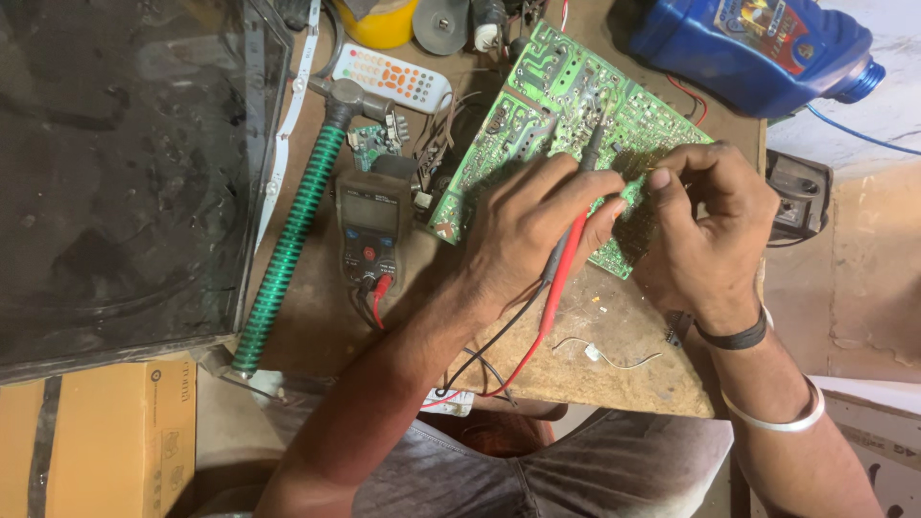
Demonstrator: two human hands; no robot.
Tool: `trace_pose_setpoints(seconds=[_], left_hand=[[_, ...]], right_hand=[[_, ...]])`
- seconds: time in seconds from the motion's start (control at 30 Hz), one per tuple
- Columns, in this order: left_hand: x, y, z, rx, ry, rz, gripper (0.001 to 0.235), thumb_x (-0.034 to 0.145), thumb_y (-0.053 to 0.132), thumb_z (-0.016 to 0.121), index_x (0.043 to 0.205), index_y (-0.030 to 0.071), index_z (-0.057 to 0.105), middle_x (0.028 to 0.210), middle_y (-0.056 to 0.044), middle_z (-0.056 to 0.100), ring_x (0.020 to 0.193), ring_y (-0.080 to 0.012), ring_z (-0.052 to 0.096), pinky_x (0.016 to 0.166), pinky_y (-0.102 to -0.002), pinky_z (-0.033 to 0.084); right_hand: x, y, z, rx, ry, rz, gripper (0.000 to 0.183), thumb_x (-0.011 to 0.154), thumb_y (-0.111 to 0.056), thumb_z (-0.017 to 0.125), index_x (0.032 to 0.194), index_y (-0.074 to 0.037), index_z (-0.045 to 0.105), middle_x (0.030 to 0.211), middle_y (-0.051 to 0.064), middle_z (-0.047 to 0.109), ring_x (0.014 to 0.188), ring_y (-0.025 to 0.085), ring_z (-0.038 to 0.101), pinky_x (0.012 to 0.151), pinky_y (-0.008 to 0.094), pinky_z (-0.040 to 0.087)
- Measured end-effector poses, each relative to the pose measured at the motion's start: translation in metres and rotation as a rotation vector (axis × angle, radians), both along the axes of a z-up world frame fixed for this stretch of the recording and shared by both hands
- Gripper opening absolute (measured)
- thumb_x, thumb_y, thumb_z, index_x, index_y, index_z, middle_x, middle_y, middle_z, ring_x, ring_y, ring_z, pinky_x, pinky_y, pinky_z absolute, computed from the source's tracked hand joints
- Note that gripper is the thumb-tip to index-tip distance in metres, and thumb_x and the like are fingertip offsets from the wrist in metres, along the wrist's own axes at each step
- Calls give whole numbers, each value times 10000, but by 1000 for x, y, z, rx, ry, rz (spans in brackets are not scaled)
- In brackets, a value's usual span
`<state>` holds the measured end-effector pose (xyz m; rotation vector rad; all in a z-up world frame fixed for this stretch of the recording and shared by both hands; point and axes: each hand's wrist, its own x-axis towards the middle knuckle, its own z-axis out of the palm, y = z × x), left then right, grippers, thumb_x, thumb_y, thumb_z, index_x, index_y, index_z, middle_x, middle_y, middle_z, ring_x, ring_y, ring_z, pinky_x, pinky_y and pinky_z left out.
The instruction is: The person uses a multimeter to test various points on a green circuit board. They hold the red and black probes and touch them to different components and traces on the board to check electrical continuity or voltage.
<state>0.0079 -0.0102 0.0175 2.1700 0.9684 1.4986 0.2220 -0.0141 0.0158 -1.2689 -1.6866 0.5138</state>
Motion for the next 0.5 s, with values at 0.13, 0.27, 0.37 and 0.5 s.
trace_pose_setpoints(seconds=[0.13, 0.27, 0.37, 0.5], left_hand=[[1, 5, -2, 19, -26, 61, 166, 1005, 183, 783, 1094, 106, 667, 917, -18, 624, 765, -143, 644, 658, -277, 526], [-5, 8, -1, 20, -59, 77, 183, 1044, 172, 753, 1169, 73, 663, 930, -39, 637, 750, -136, 633, 615, -266, 520], [-5, 16, -1, 81, -145, 136, 178, 994, 177, 781, 1114, 89, 683, 823, -12, 642, 664, -118, 619, 547, -268, 483], [-12, 11, -2, 19, -217, 128, 156, 1033, 187, 757, 1146, 115, 676, 875, -26, 668, 705, -137, 658, 621, -269, 535]], right_hand=[[1, 2, 6, -4, -37, -4, 121, 1100, -64, 716, 1041, 25, 659, 962, 40, 693, 778, 45, 596, 696, 178, 468], [-4, 0, 18, 173, -8, 1, 94, 1073, -77, 711, 1045, 0, 666, 1033, 79, 721, 862, 111, 646, 752, 223, 494], [-11, 0, 29, 180, -130, 90, 57, 985, -72, 712, 977, -24, 682, 1103, 107, 734, 1000, 205, 678, 894, 324, 520], [-19, 0, 34, 190, -311, 166, 53, 858, -52, 739, 904, -40, 717, 1176, 121, 721, 1118, 305, 655, 989, 417, 506]])
